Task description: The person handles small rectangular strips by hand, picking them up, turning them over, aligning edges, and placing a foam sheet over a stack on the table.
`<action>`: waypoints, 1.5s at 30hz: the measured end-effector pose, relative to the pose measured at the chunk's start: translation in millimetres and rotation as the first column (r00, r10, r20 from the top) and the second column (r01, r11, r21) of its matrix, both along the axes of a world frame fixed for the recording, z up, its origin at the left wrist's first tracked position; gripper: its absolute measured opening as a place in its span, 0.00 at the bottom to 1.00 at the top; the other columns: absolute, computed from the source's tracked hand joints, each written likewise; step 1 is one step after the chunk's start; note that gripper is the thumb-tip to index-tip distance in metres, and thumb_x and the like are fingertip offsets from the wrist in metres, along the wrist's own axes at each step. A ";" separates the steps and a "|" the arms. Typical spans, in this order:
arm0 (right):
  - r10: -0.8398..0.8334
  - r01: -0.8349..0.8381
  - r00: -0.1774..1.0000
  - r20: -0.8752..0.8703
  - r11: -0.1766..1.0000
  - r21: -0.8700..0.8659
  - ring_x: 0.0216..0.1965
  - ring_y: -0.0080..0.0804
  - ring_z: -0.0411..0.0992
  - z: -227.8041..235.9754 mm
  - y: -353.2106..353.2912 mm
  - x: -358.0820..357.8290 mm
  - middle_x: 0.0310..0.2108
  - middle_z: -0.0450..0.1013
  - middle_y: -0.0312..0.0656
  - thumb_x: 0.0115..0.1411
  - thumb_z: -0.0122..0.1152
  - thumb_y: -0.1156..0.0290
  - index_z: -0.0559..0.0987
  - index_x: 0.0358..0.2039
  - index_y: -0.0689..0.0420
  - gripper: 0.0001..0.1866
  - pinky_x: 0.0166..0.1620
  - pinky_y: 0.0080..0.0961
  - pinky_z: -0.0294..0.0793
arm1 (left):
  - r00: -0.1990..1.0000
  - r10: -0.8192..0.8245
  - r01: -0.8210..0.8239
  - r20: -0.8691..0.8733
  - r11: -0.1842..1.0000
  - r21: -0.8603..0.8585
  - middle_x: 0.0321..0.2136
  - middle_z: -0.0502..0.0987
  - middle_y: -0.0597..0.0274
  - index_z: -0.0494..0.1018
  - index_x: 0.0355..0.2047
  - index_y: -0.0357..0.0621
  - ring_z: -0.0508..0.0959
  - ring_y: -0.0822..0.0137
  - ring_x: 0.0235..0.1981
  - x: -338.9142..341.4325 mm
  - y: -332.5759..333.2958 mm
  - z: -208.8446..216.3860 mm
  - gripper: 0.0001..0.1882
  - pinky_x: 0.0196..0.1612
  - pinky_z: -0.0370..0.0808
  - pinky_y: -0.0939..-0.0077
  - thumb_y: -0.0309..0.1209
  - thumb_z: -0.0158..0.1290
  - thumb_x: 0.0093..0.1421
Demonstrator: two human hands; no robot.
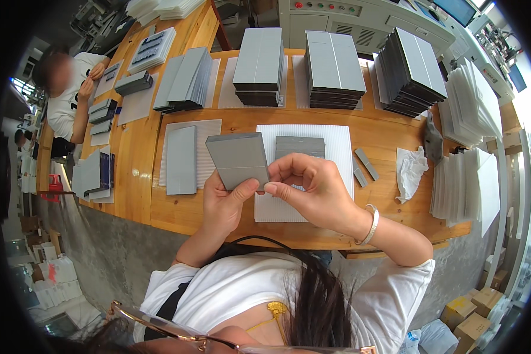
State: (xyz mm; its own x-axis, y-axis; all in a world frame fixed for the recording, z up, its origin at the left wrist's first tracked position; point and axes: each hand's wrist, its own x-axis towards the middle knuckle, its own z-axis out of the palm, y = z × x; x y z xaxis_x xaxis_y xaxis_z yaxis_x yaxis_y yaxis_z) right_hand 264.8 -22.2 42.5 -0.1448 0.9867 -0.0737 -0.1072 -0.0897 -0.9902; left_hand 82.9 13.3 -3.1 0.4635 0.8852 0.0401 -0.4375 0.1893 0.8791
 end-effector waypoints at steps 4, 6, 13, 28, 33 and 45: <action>-0.003 0.003 1.000 -0.009 1.000 0.010 0.37 0.26 0.75 -1.1 -1.6 -0.1 0.33 0.74 0.42 0.57 0.60 0.80 0.73 0.37 0.70 0.09 0.43 0.21 0.76 | 1.000 -0.010 0.010 0.013 1.000 -0.002 0.37 0.77 0.60 0.69 0.44 0.36 0.77 0.72 0.36 0.3 -0.6 0.3 0.13 0.40 0.75 0.79 0.25 0.55 0.60; 0.000 0.000 1.000 -0.018 1.000 -0.010 0.37 0.25 0.75 -0.9 -2.9 0.5 0.34 0.74 0.41 0.57 0.60 0.80 0.74 0.37 0.69 0.09 0.43 0.20 0.76 | 0.999 -0.011 0.011 0.030 1.000 -0.008 0.37 0.77 0.60 0.69 0.43 0.36 0.77 0.72 0.36 0.7 -1.1 -1.2 0.13 0.39 0.75 0.79 0.25 0.55 0.60; -0.039 0.038 0.999 -0.014 0.999 -0.037 0.37 0.23 0.75 1.9 -1.8 21.1 0.34 0.74 0.40 0.55 0.61 0.81 0.74 0.37 0.66 0.09 0.42 0.19 0.75 | 0.998 0.057 -0.056 0.027 0.998 -0.018 0.34 0.77 0.61 0.70 0.41 0.37 0.77 0.71 0.34 -3.5 3.6 3.6 0.11 0.38 0.75 0.76 0.27 0.55 0.60; -0.215 -0.173 0.307 0.927 0.945 0.276 0.35 0.42 0.71 31.4 -5.7 45.2 0.27 0.71 0.44 0.52 0.60 0.76 0.75 0.32 0.62 0.06 0.39 0.34 0.71 | 0.998 0.058 -0.057 0.036 0.997 -0.044 0.34 0.77 0.61 0.71 0.39 0.38 0.76 0.71 0.32 0.1 7.8 -0.2 0.09 0.35 0.75 0.75 0.26 0.55 0.59; -0.266 -0.104 0.389 0.882 0.939 0.328 0.31 0.41 0.71 33.9 -1.2 57.1 0.26 0.72 0.44 0.51 0.62 0.75 0.77 0.30 0.61 0.05 0.36 0.33 0.71 | 0.996 0.083 -0.081 0.038 0.995 -0.064 0.35 0.77 0.62 0.71 0.40 0.38 0.76 0.72 0.33 -0.6 8.0 -1.4 0.10 0.35 0.75 0.74 0.26 0.56 0.59; -0.184 -0.134 0.705 0.685 0.914 0.383 0.35 0.36 0.71 7.3 0.2 21.3 0.32 0.71 0.42 0.47 0.69 0.73 0.76 0.38 0.59 0.16 0.39 0.29 0.73 | 1.000 0.018 -0.017 0.017 0.997 -0.075 0.37 0.76 0.62 0.69 0.44 0.38 0.75 0.73 0.37 4.2 -0.8 1.8 0.12 0.39 0.74 0.76 0.25 0.55 0.59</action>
State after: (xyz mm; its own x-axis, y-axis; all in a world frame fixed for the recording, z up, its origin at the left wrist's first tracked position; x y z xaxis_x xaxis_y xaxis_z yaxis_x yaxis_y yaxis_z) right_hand 286.1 -22.1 49.7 -0.1828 0.9552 0.2327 0.6266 0.2956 -0.7211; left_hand 87.1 12.6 -1.4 0.4476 0.8940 -0.0188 -0.4564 0.2465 0.8549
